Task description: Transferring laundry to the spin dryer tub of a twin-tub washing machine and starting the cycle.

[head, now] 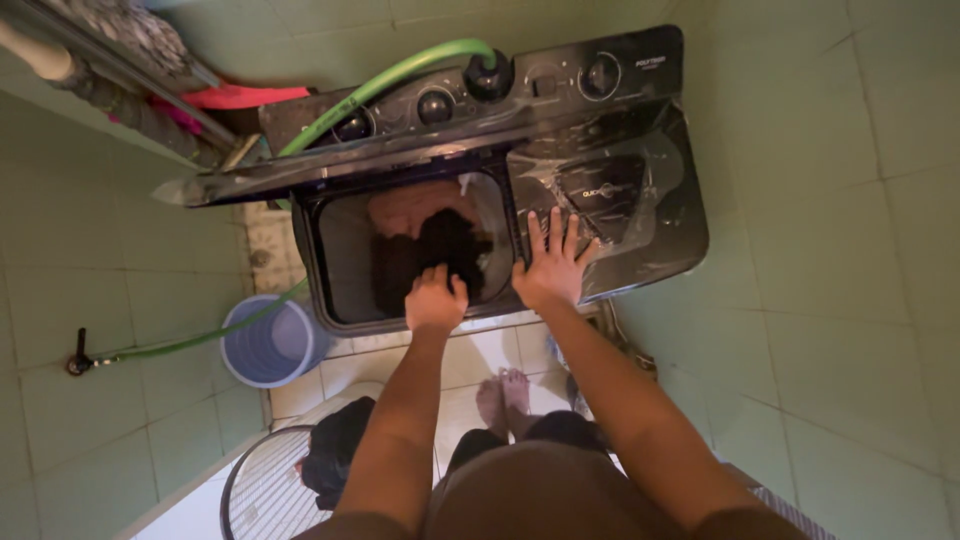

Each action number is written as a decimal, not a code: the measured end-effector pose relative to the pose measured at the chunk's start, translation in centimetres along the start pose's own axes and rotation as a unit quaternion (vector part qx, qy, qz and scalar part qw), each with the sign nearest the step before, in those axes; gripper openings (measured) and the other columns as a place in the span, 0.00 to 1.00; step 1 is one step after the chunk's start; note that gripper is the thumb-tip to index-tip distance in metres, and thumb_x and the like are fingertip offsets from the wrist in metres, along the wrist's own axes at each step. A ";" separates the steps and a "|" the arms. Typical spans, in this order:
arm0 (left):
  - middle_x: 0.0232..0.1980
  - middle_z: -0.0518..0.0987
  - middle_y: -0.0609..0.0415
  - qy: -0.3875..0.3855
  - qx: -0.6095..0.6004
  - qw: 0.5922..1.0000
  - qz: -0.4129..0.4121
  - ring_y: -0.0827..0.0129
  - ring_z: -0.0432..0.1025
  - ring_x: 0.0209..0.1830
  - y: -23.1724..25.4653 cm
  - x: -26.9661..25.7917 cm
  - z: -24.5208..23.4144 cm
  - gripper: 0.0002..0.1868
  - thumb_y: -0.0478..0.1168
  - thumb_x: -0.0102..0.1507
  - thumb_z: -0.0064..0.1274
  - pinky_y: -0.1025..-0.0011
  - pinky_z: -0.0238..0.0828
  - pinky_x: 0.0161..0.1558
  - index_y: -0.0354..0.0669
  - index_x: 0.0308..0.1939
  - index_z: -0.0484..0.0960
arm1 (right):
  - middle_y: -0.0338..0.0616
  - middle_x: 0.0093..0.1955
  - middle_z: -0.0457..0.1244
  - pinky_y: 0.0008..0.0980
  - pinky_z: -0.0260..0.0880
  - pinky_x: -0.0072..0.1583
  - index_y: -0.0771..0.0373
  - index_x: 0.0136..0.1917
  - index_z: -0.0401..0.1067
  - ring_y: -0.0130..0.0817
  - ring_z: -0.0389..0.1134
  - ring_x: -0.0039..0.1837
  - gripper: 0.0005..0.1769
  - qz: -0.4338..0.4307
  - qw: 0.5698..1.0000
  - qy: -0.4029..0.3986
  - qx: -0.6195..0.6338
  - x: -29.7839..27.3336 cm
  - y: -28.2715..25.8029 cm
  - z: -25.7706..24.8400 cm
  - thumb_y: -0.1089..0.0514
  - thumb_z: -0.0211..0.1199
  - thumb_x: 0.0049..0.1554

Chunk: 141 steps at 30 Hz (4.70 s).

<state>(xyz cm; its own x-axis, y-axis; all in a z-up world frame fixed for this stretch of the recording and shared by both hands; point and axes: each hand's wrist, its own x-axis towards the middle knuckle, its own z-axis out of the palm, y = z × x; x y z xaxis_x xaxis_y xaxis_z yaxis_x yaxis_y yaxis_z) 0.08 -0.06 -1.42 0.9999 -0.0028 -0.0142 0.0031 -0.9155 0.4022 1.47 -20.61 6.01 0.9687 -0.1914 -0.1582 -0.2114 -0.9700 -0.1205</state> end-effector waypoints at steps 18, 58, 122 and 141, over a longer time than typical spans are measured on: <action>0.50 0.82 0.44 -0.011 0.002 0.998 -0.057 0.46 0.77 0.48 0.7 0.3 -0.9 0.21 0.53 0.62 0.48 0.49 0.77 0.47 0.46 0.53 0.81 | 0.45 0.88 0.30 0.77 0.23 0.75 0.41 0.84 0.38 0.53 0.27 0.86 0.51 -0.006 1.000 -0.017 -0.009 0.0 -0.1 -0.9 0.41 0.56 0.53; 0.51 0.81 0.47 -0.005 -0.029 0.998 -0.061 0.48 0.76 0.52 0.1 0.3 -0.9 0.19 0.50 0.63 0.47 0.52 0.75 0.51 0.47 0.53 0.80 | 0.45 0.88 0.30 0.76 0.24 0.75 0.43 0.84 0.38 0.55 0.27 0.86 0.52 -0.008 1.000 -0.017 -0.013 -0.3 -0.5 -1.4 0.41 0.57 0.53; 0.53 0.79 0.46 -0.018 -0.030 0.996 -0.076 0.47 0.75 0.53 0.3 0.2 -1.0 0.20 0.49 0.62 0.48 0.51 0.75 0.50 0.47 0.55 0.79 | 0.45 0.87 0.31 0.75 0.22 0.75 0.42 0.84 0.39 0.55 0.27 0.86 0.51 -0.001 1.000 0.004 -0.031 -0.1 -0.5 -0.3 0.40 0.55 0.53; 0.54 0.79 0.47 0.008 -0.041 0.996 -0.078 0.48 0.75 0.53 -0.2 0.0 -0.3 0.21 0.48 0.62 0.47 0.51 0.76 0.51 0.46 0.56 0.79 | 0.46 0.88 0.33 0.76 0.23 0.75 0.42 0.84 0.42 0.55 0.28 0.86 0.52 -0.015 0.999 0.031 0.001 -0.5 -0.4 0.1 0.43 0.58 0.51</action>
<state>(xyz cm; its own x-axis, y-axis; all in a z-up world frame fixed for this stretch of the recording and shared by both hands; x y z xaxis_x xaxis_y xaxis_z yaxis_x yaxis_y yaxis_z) 0.05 0.22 -1.19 0.9871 0.1447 -0.0682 0.1597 -0.8684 0.4693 1.05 -20.14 6.03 0.9809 -0.1706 -0.0931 -0.1816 -0.9752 -0.1264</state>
